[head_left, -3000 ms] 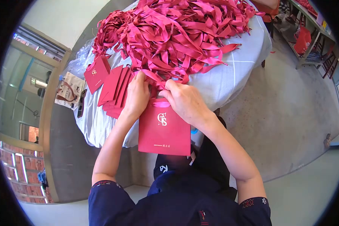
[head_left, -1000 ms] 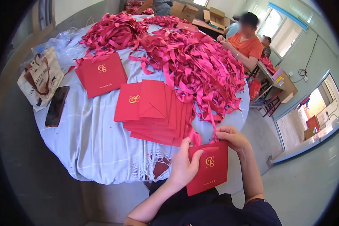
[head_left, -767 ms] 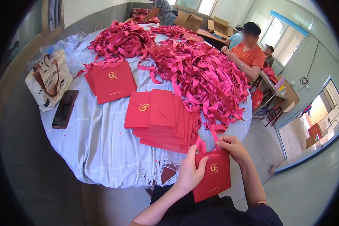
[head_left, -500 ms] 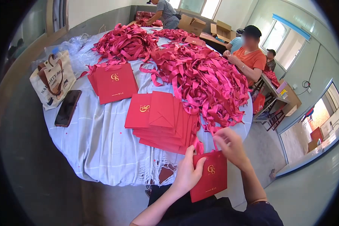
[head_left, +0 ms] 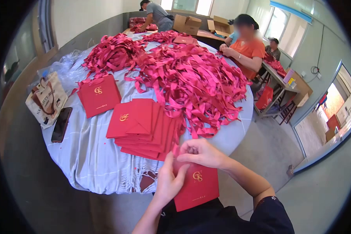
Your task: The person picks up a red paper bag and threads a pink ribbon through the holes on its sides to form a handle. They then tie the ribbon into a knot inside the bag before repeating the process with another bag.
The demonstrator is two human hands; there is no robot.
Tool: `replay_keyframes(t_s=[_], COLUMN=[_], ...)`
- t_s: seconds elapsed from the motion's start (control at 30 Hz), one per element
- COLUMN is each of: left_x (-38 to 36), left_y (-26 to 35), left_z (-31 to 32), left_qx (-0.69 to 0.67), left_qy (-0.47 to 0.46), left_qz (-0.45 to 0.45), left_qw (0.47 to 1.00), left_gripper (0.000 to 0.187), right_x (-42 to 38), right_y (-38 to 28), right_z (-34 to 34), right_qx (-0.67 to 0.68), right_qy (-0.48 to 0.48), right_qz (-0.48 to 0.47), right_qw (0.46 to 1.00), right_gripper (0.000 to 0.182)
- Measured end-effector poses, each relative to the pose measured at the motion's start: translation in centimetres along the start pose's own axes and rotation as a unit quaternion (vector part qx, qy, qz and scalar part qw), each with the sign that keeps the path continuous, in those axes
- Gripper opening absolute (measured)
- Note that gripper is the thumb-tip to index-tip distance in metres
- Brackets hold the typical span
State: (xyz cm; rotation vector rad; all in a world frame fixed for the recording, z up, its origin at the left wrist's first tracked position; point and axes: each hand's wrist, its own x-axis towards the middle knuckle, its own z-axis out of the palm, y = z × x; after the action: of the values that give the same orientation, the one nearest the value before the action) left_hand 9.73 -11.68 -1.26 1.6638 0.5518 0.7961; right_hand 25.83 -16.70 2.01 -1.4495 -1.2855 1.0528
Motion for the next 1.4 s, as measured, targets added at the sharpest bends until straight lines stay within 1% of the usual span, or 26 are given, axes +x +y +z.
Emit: replay_keyframes(t_s=[0.03,0.1,0.13,0.2,0.23,0.33,0.37,0.43,0.47,0.5,0.57,0.6,0.63,0.7,0.73,0.77,0.8,0.83,0.9,0.93,0.97,1.03,1.1,1.17,1.33,1.4], left_x=[0.0,0.0,0.3,0.2,0.2,0.1,0.2,0.1,0.0,-0.1,-0.1,-0.1,-0.2,-0.2,-0.2,-0.2,-0.2,-0.2,-0.1,-0.1,-0.1,0.0,-0.1,-0.1,-0.2,-0.1], left_y=[-0.1,-0.2,-1.1,-1.2,-1.3,-0.9,-0.7,-0.6,-0.7,-0.7,-0.5,-0.5,-0.5,-0.5,-0.6,-0.6,-0.5,-0.5,-0.4,-0.5,-0.3,-0.7,-1.0,-0.6,-0.1,-0.1], left_z=[0.0,0.1,0.3,0.3,0.4,0.5,0.5,0.3,0.3,0.2,0.3,0.4,0.5,0.4,0.2,0.0,-0.2,-0.2,0.1,0.1,0.1,-0.1,0.0,0.1,0.2,0.3], left_qx=[-0.011,-0.048,-0.024,-0.036,-0.033,-0.080,-0.095,-0.093,-0.088,-0.083,-0.085,-0.084,-0.083,-0.080,-0.042,-0.003,-0.013,-0.009,0.017,0.036,0.050,0.089,0.108,0.101,0.053,0.036], left_qy=[-0.011,-0.026,-0.014,-0.021,-0.019,-0.029,-0.032,-0.047,-0.045,-0.043,-0.047,-0.038,-0.029,-0.026,-0.029,-0.031,-0.051,-0.046,-0.028,-0.023,-0.024,-0.018,-0.007,-0.016,-0.033,-0.031], left_qz=[-0.003,-0.010,0.053,0.035,0.038,0.024,0.021,0.009,0.004,-0.001,0.003,0.008,0.011,0.011,0.016,0.017,-0.019,-0.030,0.035,0.055,0.046,0.051,0.072,0.025,-0.001,-0.006], left_qw=[1.000,0.998,0.998,0.999,0.999,0.996,0.995,0.995,0.995,0.996,0.995,0.996,0.996,0.996,0.999,0.999,0.998,0.998,0.999,0.998,0.997,0.995,0.991,0.994,0.998,0.999], left_gripper=[0.043,0.043,0.045,0.045,0.045,0.048,0.049,0.050,0.050,0.051,0.053,0.055,0.057,0.058,0.058,0.058,0.059,0.059,0.060,0.059,0.059,0.059,0.059,0.060,0.062,0.063], right_x=[0.1,0.1,0.1,0.0,0.0,0.0,0.1,0.4,0.6,0.6,0.7,0.8,0.9,1.0,0.9,0.8,0.7,0.7,0.8,1.0,1.1,1.3,1.4,1.6,1.6,1.2], right_y=[0.3,-0.1,0.1,-0.1,0.2,0.8,0.9,1.1,1.5,1.4,0.8,0.9,1.2,1.5,1.4,1.2,1.2,1.5,2.3,2.6,2.9,3.3,3.7,4.1,4.0,2.8], right_z=[0.1,-0.3,-0.6,-1.0,-1.2,-1.7,-2.0,-2.5,-2.4,-2.4,-2.4,-2.1,-2.0,-1.9,-1.8,-1.6,-1.3,-1.1,-0.6,-0.3,-0.2,-0.1,-0.1,-0.1,0.2,-0.2], right_qx=[0.007,-0.003,-0.022,-0.028,-0.025,0.053,0.056,0.007,0.065,0.066,0.125,0.182,0.182,0.109,0.111,0.083,0.057,0.065,-0.015,0.006,0.015,-0.030,-0.032,-0.050,-0.041,-0.096], right_qy=[-0.011,-0.035,-0.048,-0.078,-0.068,-0.107,-0.103,-0.162,-0.171,-0.166,-0.204,-0.198,-0.195,-0.158,-0.160,-0.111,-0.065,-0.073,-0.001,0.013,0.003,0.045,0.046,0.062,0.077,0.047], right_qz=[-0.019,0.017,0.011,0.012,0.018,0.016,0.019,0.007,0.007,0.010,0.071,0.082,0.084,0.048,0.051,0.036,0.022,0.026,-0.040,-0.033,-0.033,-0.036,-0.037,-0.036,-0.049,-0.021], right_qw=[1.000,0.999,0.999,0.997,0.997,0.993,0.993,0.987,0.983,0.984,0.968,0.960,0.960,0.980,0.980,0.990,0.996,0.995,0.999,0.999,0.999,0.998,0.998,0.996,0.995,0.994], right_gripper=[0.019,0.024,0.026,0.029,0.029,0.026,0.026,0.020,0.020,0.020,0.021,0.020,0.020,0.014,0.014,0.012,0.011,0.011,0.010,0.010,0.010,0.016,0.018,0.021,0.020,0.015])
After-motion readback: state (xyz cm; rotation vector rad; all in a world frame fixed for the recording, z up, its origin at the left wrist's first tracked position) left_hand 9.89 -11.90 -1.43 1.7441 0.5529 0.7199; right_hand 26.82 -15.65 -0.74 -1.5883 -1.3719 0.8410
